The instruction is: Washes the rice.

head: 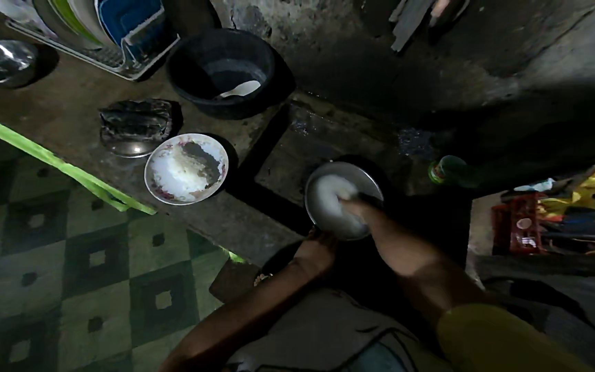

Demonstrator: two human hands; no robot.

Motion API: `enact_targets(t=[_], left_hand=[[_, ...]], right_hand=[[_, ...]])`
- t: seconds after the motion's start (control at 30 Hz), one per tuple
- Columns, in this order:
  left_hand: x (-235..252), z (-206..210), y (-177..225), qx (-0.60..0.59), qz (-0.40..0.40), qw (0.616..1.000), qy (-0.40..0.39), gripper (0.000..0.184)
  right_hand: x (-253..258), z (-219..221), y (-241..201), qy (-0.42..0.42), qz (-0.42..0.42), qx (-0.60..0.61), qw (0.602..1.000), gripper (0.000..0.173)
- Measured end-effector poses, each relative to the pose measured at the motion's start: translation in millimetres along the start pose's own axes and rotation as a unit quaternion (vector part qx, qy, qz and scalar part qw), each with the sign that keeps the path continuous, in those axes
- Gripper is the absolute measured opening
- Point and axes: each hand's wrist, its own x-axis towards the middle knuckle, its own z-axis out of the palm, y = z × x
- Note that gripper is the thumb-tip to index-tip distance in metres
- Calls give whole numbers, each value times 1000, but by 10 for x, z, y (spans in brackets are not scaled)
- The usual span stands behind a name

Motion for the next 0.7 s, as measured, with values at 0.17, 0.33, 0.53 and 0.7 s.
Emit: enact_targets(t=[0.17, 0.33, 0.53, 0.7], left_hand=[[-7, 25, -24, 6, -7, 1000, -2, 76], [-26, 72, -68, -19, -11, 1000, 13, 66], [-69, 71, -117, -40, -7, 999, 22, 58], [-49, 70, -74, -28, -1, 1000, 12, 62]], right_hand=[[-218, 238, -26, -40, 41, 128, 990, 80], [-190, 328, -39, -126, 23, 169, 977, 67], [-131, 110, -129, -194, -71, 263, 942, 23], [-198, -119, -360, 22, -55, 118, 991, 64]])
